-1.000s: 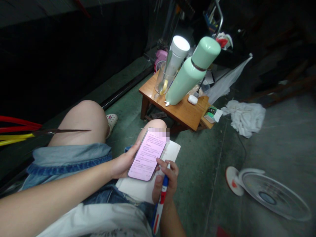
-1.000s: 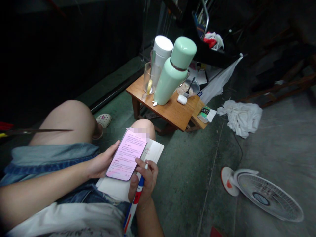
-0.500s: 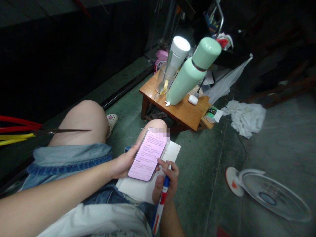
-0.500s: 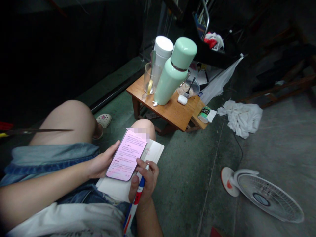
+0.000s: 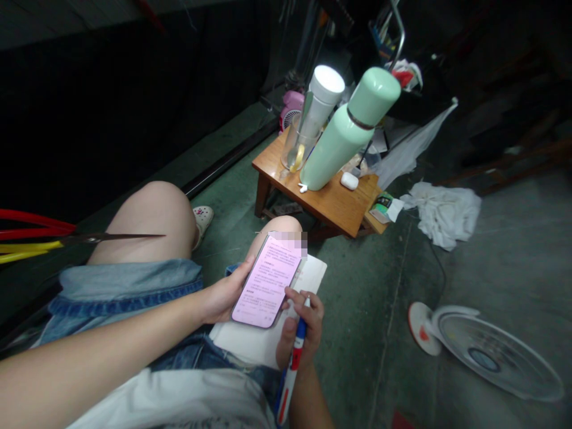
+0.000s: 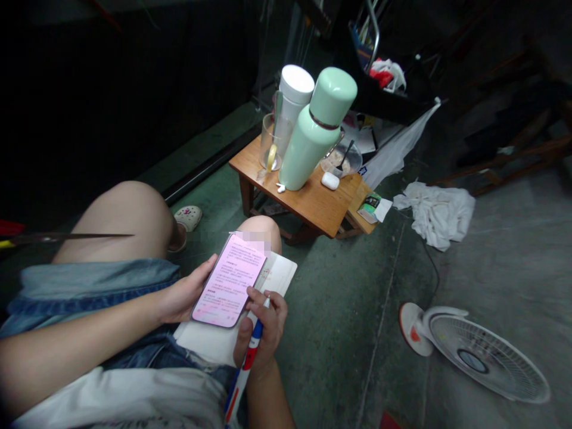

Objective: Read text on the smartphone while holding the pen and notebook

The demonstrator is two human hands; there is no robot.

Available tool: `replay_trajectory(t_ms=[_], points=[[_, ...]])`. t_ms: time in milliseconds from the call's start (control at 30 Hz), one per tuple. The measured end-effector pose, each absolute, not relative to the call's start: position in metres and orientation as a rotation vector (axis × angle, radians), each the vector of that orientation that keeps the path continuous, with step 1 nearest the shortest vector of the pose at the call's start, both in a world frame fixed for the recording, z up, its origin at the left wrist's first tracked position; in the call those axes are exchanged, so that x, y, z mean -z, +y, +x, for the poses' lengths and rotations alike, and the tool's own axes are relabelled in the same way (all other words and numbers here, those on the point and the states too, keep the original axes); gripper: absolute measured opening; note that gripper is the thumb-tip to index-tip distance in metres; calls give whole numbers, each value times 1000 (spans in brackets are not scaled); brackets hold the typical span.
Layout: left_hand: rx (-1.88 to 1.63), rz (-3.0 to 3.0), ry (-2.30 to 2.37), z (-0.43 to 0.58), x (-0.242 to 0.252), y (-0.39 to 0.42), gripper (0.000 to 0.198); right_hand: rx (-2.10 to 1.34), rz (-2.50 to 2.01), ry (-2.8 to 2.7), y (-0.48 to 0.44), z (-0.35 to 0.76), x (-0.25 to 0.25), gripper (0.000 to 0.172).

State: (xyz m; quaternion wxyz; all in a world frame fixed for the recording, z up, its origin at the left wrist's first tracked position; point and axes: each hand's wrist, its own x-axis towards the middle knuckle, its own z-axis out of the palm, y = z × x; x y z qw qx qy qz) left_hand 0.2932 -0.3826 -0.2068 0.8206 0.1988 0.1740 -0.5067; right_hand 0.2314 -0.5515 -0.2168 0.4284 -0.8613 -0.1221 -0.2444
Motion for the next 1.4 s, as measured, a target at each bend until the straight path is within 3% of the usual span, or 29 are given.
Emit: replay_trajectory(t_ms=[1400], points=[[1077,405,364,293,209,-382,75,605,-2113,-317,-551,230,220,17]])
